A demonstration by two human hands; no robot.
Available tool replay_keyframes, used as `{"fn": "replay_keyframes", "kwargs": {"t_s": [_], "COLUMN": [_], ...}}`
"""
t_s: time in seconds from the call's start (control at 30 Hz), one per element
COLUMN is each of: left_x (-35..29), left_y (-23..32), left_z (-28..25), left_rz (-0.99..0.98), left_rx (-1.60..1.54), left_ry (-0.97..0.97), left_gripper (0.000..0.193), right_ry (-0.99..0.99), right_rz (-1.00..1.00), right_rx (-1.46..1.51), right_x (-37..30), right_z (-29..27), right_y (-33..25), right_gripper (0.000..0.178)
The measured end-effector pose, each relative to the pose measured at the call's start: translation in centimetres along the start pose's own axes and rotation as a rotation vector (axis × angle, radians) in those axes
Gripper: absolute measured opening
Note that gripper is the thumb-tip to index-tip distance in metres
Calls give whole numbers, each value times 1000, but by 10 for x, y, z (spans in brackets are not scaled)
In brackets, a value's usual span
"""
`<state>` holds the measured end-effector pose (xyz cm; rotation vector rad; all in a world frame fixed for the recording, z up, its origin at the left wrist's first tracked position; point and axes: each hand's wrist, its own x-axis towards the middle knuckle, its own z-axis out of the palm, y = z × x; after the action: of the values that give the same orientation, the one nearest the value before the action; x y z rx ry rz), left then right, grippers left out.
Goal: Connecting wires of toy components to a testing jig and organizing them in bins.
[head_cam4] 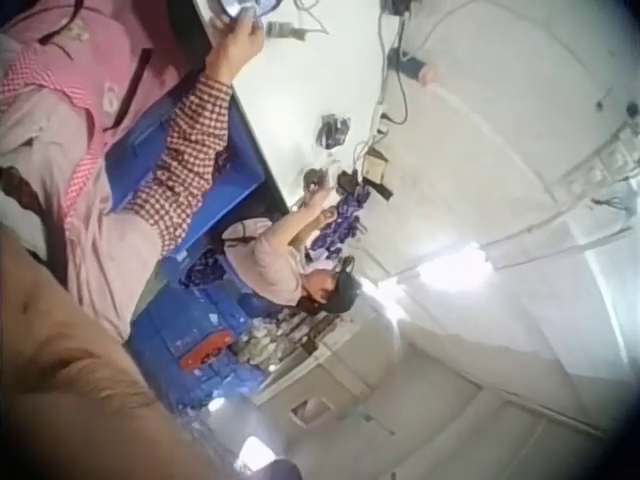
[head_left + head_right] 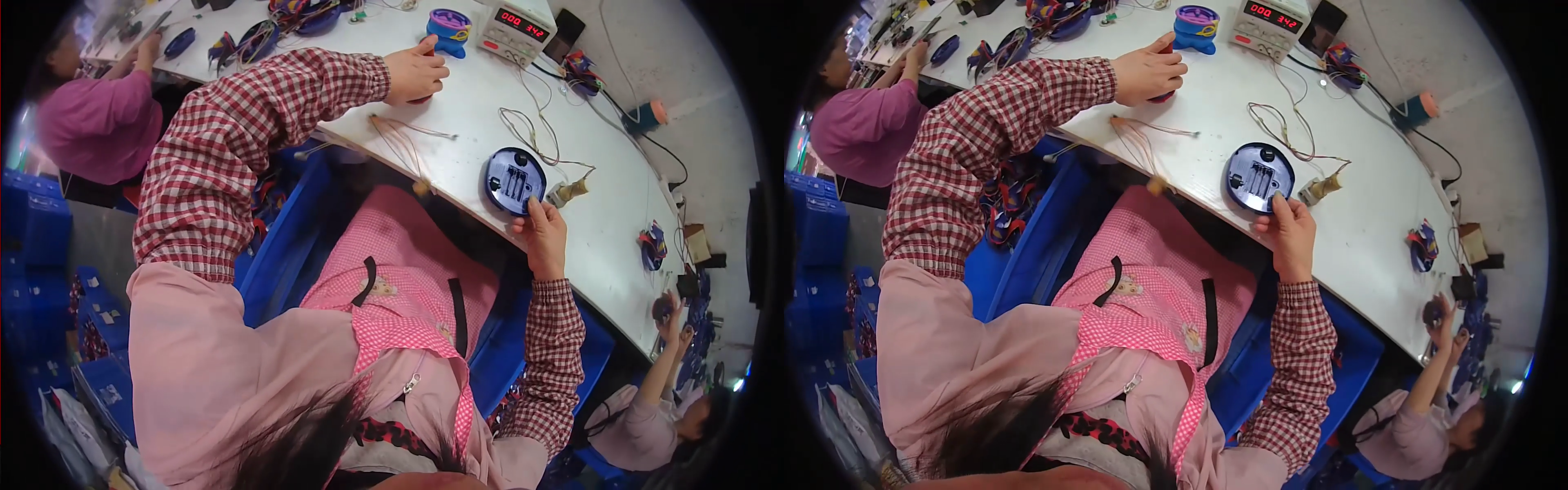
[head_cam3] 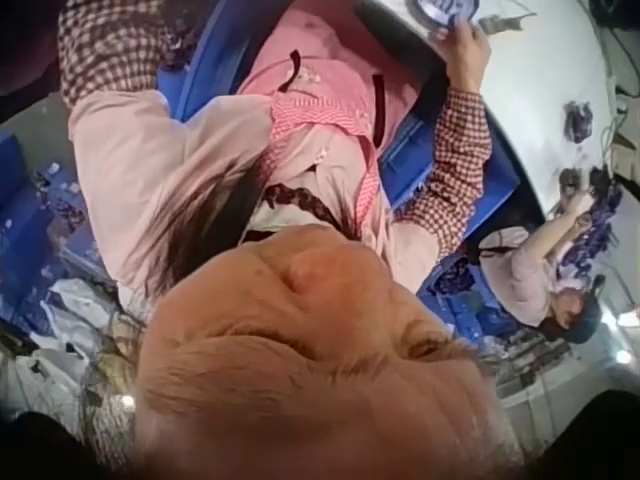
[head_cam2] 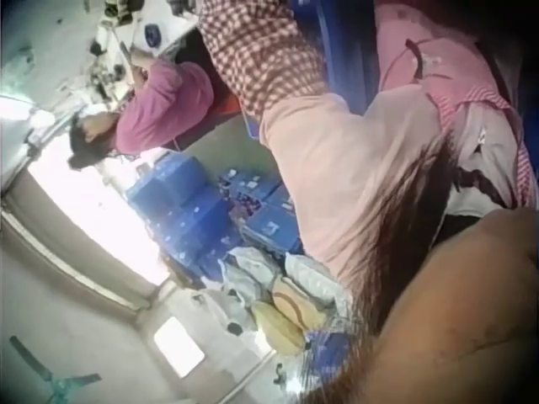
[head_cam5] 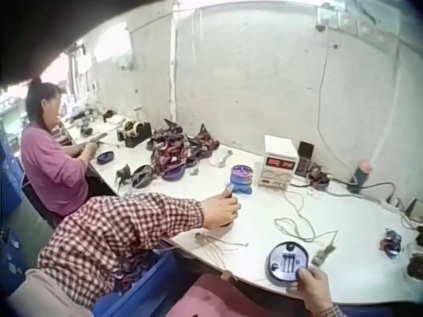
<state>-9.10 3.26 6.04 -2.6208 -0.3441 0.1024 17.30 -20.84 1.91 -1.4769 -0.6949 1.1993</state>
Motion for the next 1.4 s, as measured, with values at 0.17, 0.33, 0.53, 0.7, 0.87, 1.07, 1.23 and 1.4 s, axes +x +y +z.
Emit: {"fn": "replay_keyframes", "kwargs": {"t_s": [0.17, 0.33, 0.53, 0.7, 0.87, 1.07, 1.23, 1.4], "left_x": [2, 1, 58, 102, 108, 107, 102, 111], "left_y": [-17, -34, 32, 78, 85, 84, 83, 83], "left_z": [29, 31, 1, 15, 27, 29, 29, 29], "left_rz": [86, 115, -357, -442, -480, -479, -512, -504], "left_rx": [-129, -41, -815, -1028, -1068, -1037, -1045, -1031], "left_ry": [-41, 525, 266, 7, 77, 141, 170, 175], "left_gripper": [30, 57, 36, 36, 28, 22, 20, 18], "right_ry": [-13, 150, 307, 100, -34, 7, -37, -92], "right_rz": [139, 32, -532, -328, -604, -1054, -967, -674], "right_rx": [-33, -520, -709, -361, -546, -873, -856, -844], "right_x": [15, 21, 87, 88, 67, 67, 67, 71], "right_z": [-1, -36, -38, -26, 18, 34, 42, 42], "right_y": [-5, -24, -46, -55, -41, -30, -24, -37], "right_gripper": [33, 40, 41, 29, 16, 14, 12, 13]}}
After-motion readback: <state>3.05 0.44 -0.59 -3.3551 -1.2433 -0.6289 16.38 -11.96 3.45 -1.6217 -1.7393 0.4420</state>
